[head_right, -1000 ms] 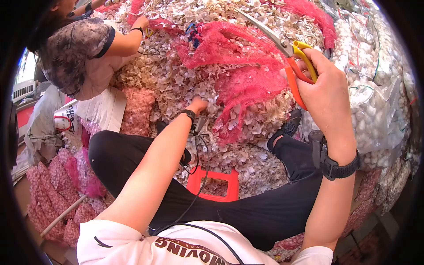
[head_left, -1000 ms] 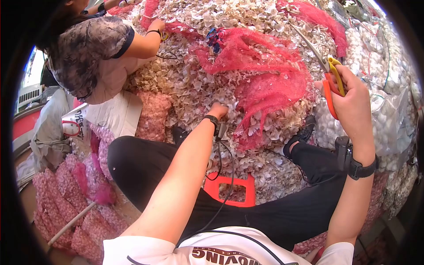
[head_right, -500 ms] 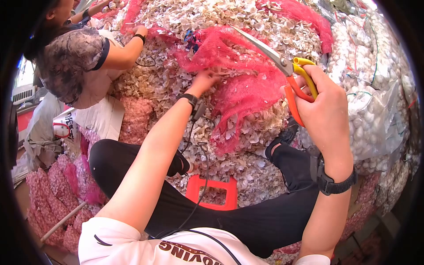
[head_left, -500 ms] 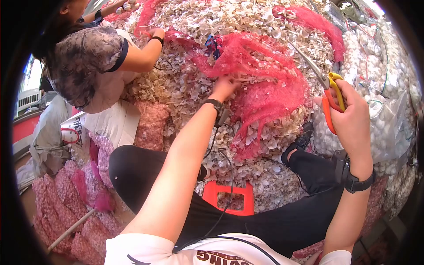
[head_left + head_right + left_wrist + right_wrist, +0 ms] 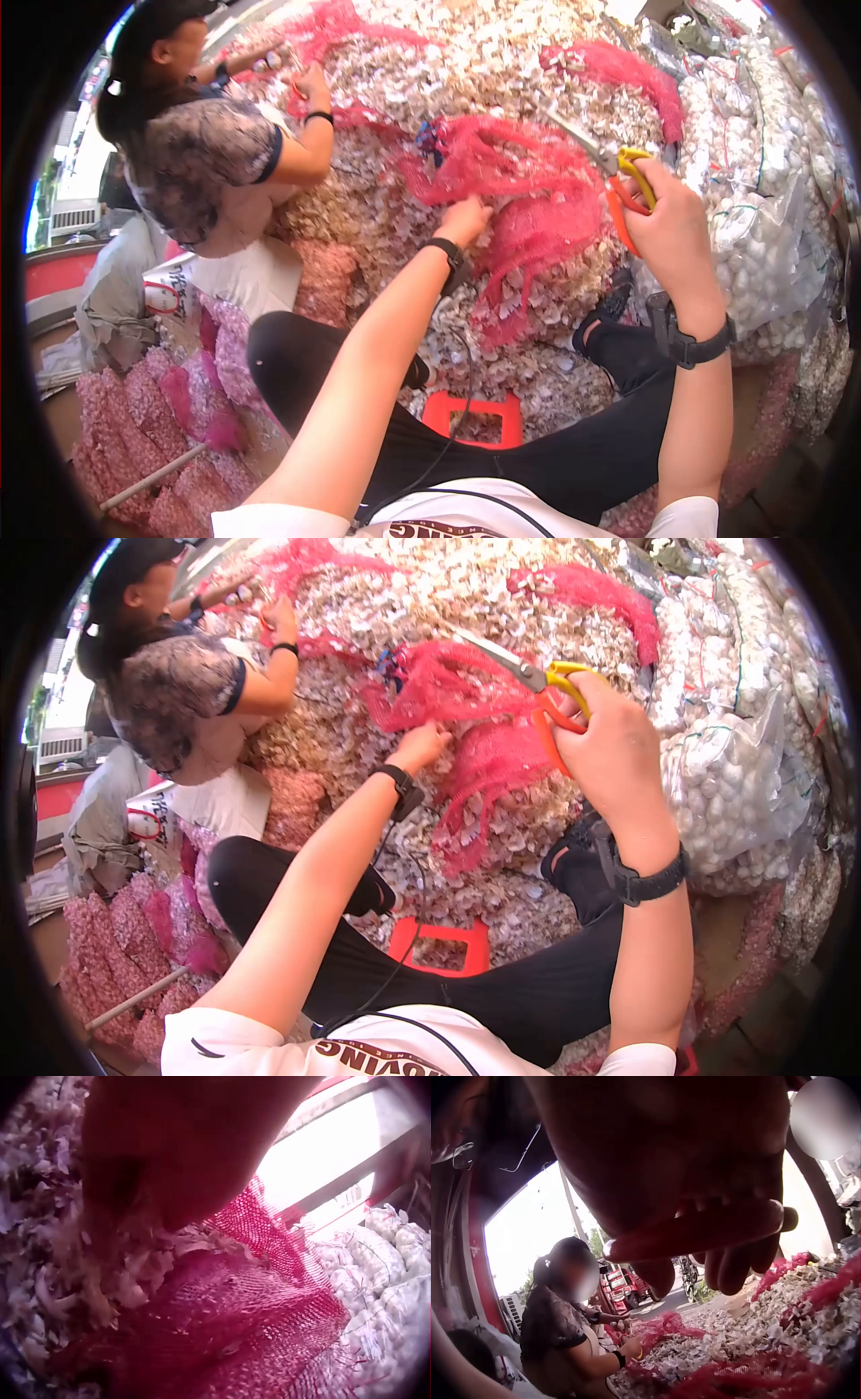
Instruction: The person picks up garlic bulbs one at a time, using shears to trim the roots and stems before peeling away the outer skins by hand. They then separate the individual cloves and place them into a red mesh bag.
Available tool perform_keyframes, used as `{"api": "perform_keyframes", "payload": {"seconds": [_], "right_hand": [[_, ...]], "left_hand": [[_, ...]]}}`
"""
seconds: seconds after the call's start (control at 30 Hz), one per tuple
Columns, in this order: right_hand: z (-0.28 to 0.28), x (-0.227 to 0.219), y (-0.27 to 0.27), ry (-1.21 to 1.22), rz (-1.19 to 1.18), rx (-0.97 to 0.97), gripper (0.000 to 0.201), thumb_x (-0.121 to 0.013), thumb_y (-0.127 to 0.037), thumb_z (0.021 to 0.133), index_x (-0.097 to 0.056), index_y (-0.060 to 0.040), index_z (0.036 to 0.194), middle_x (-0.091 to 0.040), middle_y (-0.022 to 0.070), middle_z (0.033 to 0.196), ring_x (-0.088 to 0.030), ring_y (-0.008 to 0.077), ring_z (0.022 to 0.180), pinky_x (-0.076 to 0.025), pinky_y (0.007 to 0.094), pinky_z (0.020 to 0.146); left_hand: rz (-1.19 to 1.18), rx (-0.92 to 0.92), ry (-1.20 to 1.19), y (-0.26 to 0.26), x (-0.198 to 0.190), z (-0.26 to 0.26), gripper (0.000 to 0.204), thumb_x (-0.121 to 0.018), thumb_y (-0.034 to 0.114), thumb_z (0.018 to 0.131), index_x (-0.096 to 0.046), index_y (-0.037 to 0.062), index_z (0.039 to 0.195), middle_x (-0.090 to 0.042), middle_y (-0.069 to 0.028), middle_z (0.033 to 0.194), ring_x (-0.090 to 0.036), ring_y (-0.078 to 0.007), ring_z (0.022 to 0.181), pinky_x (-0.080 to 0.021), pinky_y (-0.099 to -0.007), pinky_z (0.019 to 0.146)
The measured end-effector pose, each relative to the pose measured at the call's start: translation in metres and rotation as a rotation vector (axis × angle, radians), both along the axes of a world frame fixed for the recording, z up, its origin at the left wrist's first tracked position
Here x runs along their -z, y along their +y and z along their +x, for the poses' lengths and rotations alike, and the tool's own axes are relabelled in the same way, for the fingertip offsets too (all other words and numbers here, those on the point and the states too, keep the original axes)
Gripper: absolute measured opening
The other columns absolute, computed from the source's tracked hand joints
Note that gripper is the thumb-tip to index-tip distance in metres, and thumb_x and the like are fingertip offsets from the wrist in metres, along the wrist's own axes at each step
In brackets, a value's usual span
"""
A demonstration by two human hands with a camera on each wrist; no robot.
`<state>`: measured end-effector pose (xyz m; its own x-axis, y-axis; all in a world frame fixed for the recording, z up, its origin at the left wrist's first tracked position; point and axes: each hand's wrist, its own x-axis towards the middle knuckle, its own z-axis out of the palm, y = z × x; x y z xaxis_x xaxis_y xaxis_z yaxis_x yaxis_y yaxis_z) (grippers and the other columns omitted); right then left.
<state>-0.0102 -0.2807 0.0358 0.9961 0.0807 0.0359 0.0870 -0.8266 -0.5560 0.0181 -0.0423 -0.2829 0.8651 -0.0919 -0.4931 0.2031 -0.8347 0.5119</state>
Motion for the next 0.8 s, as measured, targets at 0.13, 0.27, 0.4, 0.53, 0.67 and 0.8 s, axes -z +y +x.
{"api": "perform_keyframes", "payload": {"seconds": [0.13, 0.27, 0.4, 0.53, 0.67, 0.8], "right_hand": [[-0.002, -0.006, 0.008, -0.042, -0.021, -0.002, 0.032, -0.075, -0.025, 0.081, -0.067, -0.0091, 0.109, -0.069, 0.0095, 0.079, -0.068, 0.0316, 0.075, -0.052, 0.0416, 0.067], [-0.010, -0.012, 0.016, -0.055, 0.036, 0.068, 0.033, -0.073, -0.029, 0.083, -0.067, -0.0093, 0.110, -0.069, 0.0093, 0.079, -0.068, 0.0321, 0.075, -0.052, 0.0421, 0.067], [-0.016, -0.010, 0.019, -0.033, 0.093, 0.106, 0.034, -0.073, -0.029, 0.083, -0.067, -0.0092, 0.110, -0.069, 0.0096, 0.079, -0.068, 0.0310, 0.074, -0.053, 0.0415, 0.066], [-0.025, 0.002, 0.021, -0.084, 0.121, 0.046, 0.034, -0.074, -0.029, 0.083, -0.067, -0.0094, 0.110, -0.068, 0.0093, 0.078, -0.068, 0.0287, 0.073, -0.053, 0.0400, 0.065], [-0.032, 0.008, 0.028, -0.103, 0.138, -0.083, 0.039, -0.077, -0.028, 0.080, -0.065, -0.0074, 0.110, -0.068, 0.0107, 0.087, -0.068, 0.0291, 0.079, -0.053, 0.0399, 0.068], [-0.028, 0.007, 0.034, -0.214, 0.154, -0.178, 0.044, -0.079, -0.025, 0.077, -0.061, -0.0030, 0.110, -0.067, 0.0143, 0.102, -0.066, 0.0311, 0.095, -0.053, 0.0401, 0.082]], "left_hand": [[-0.421, -0.127, 0.333, -0.014, -0.098, 0.014, 0.031, -0.055, 0.035, 0.099, -0.058, 0.0066, 0.111, -0.069, -0.0125, 0.086, -0.069, -0.0281, 0.086, -0.054, -0.0429, 0.075], [-1.335, -0.364, 0.469, -0.014, -0.198, 0.004, 0.030, -0.046, 0.032, 0.105, -0.059, 0.0062, 0.111, -0.066, -0.0068, 0.097, -0.065, -0.0208, 0.099, -0.054, -0.0401, 0.089], [-1.553, -0.323, 0.387, 0.000, -0.276, -0.027, 0.030, -0.045, 0.025, 0.105, -0.055, 0.0029, 0.123, -0.064, -0.0108, 0.119, -0.063, -0.0229, 0.111, -0.050, -0.0407, 0.103], [-1.599, -0.411, 0.232, 0.019, -0.278, -0.056, 0.035, -0.046, 0.024, 0.105, -0.052, 0.0034, 0.132, -0.061, -0.0107, 0.130, -0.060, -0.0224, 0.118, -0.048, -0.0367, 0.104], [-1.672, -0.562, 0.258, 0.035, -0.258, -0.056, 0.034, -0.048, 0.024, 0.104, -0.052, 0.0073, 0.134, -0.060, -0.0068, 0.132, -0.061, -0.0175, 0.112, -0.050, -0.0359, 0.096], [-1.660, -0.468, 0.189, 0.042, -0.276, -0.046, 0.035, -0.047, 0.022, 0.105, -0.049, 0.0061, 0.136, -0.059, -0.0064, 0.132, -0.061, -0.0179, 0.112, -0.050, -0.0360, 0.098]]}}
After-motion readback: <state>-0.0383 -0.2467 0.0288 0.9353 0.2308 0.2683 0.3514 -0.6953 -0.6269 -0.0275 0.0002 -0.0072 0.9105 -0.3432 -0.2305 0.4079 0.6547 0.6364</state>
